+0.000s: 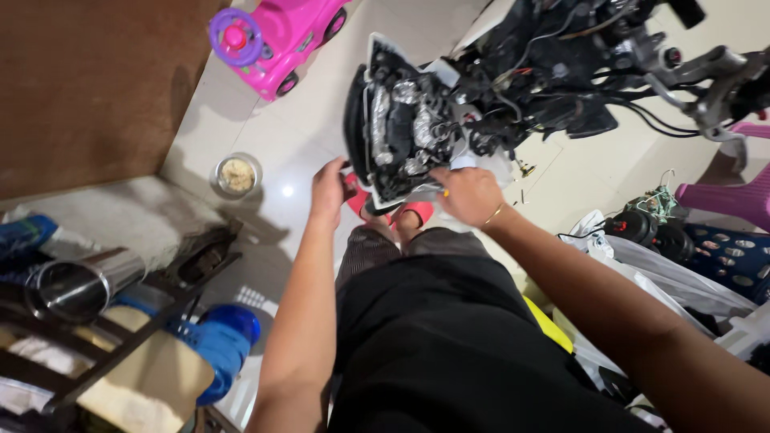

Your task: The person uses a screwdriver to remove and reinsert screws on the front fairing of a motorcycle. They manipulate the fairing panel and handle several screws while working in a cluttered indoor space.

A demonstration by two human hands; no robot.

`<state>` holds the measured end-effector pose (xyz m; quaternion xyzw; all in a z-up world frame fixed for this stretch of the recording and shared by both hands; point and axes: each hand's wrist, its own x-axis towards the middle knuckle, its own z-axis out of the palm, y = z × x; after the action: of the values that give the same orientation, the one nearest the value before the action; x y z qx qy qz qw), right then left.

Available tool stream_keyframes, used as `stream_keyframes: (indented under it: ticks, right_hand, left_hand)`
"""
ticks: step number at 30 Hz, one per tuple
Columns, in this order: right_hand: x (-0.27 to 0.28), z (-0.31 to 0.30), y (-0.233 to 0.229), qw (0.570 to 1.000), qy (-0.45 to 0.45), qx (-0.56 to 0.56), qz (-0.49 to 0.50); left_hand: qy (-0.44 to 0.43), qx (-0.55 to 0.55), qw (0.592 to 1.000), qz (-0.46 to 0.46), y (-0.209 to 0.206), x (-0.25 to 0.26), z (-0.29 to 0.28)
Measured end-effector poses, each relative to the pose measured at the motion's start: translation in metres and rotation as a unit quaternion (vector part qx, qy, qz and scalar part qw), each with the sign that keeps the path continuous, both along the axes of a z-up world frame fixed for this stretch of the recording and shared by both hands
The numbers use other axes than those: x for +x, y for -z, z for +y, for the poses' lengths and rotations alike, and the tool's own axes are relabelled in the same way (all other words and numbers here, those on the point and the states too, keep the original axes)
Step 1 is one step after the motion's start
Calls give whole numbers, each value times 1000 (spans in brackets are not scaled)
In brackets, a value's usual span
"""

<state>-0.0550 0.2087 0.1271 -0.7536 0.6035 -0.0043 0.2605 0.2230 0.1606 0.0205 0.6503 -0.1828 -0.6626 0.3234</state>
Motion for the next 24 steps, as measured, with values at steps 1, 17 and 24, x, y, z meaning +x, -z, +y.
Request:
stream_keyframes:
  ticks: [1, 17, 24]
  right_hand:
    - [0, 2, 0, 1000, 6, -7, -7]
    - [-18, 34, 15, 954, 219, 15, -205]
    - [-56, 37, 26, 970, 122, -4, -208]
  left_hand:
    - [21, 3, 1000, -22, -4, -2, 0]
    - [-104, -115, 987, 42, 5, 22, 16]
    - [-76, -16, 995, -55, -8, -12, 36]
